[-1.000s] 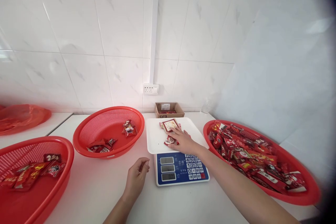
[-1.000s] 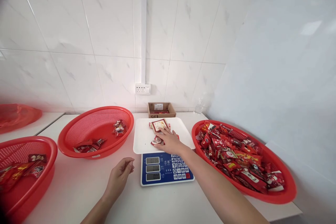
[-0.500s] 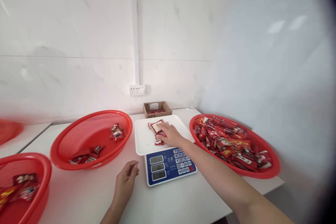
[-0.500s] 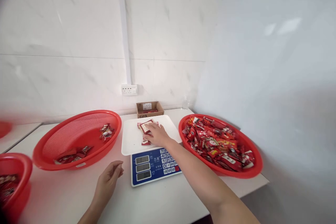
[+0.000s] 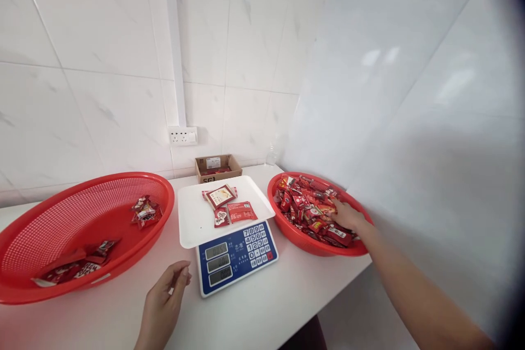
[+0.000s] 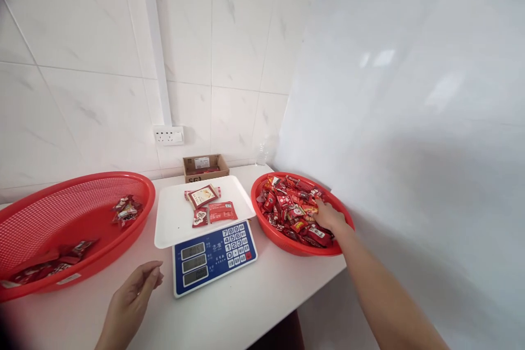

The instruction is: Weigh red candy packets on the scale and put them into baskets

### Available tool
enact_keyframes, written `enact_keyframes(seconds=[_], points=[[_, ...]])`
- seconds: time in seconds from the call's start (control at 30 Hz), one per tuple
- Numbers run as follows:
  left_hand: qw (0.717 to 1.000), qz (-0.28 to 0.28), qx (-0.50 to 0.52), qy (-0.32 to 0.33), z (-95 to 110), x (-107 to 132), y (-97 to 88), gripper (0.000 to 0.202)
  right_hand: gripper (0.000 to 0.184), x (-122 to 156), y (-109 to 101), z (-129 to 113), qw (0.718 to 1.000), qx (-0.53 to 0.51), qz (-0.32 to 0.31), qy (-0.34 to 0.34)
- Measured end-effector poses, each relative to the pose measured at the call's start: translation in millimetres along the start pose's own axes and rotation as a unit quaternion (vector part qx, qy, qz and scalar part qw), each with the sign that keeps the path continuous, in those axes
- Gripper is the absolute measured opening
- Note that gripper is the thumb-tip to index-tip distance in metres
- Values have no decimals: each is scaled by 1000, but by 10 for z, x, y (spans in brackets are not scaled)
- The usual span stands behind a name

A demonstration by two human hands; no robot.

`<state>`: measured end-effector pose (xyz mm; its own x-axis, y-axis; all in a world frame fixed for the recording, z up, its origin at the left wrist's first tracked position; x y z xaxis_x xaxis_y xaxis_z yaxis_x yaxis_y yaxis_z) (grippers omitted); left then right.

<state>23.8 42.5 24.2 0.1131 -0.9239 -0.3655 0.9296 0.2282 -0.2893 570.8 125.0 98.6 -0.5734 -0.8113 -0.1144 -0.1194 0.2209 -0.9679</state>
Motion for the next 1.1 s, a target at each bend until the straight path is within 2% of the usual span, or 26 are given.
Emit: enact_keyframes(seconds=[0.07, 0.17, 0.23, 0.33, 0.37, 0.43, 0.53, 0.67, 0.73, 0.83, 1.0, 1.1], points=[[1000, -11, -12, 1, -10, 0, 19, 47, 50, -13, 53, 101, 1000, -10, -11, 7], [1000, -9, -19, -3, -33, -9, 11, 47, 37, -17, 56, 48, 999, -44, -23, -9], [1000, 2, -18, -14, -44, -17, -13, 48, 37, -25, -35, 2, 998, -68, -8, -10], [999, 18, -10, -32, -50, -24, -47, 52, 45, 10, -244, -7, 995, -95, 36, -7], [999, 20, -8, -37, -52, -24, -52, 53, 47, 44, -275, -7, 995, -94, 33, -13], [999, 19, -8, -41, -58, -23, -51, 53, 49, 146, -225, -21, 996, -75, -18, -36], [999, 6, -11, -31, -60, -20, -23, 52, 51, 388, 20, -86, 987, -30, -128, -88], [1000, -17, -23, -9, -43, -16, 29, 47, 57, 614, 277, -184, 979, 17, -177, -104], [999, -27, -31, -4, -35, -15, 45, 44, 46, 636, 313, -244, 979, 11, -175, -102], [999, -33, -39, -2, -35, -17, 45, 43, 34, 576, 249, -295, 985, -8, -147, -91], [999, -25, -40, -6, -50, -25, 26, 41, 32, 392, 35, -224, 995, -48, -83, -37], [999, -31, -38, -16, -58, -21, 35, 41, 32, 351, 25, -230, 995, -54, -81, -36]])
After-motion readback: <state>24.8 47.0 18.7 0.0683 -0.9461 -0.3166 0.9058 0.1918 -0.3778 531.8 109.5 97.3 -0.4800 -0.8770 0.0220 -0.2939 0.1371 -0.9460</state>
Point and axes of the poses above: each hand's wrist, its own x-axis away from the middle knuckle, its own y-axis out of the palm, z = x × y, the point moved 8 cm from there along -x, towards the middle knuckle, and after that the axes turned 13 degrees about y, right-handed, at the moved point
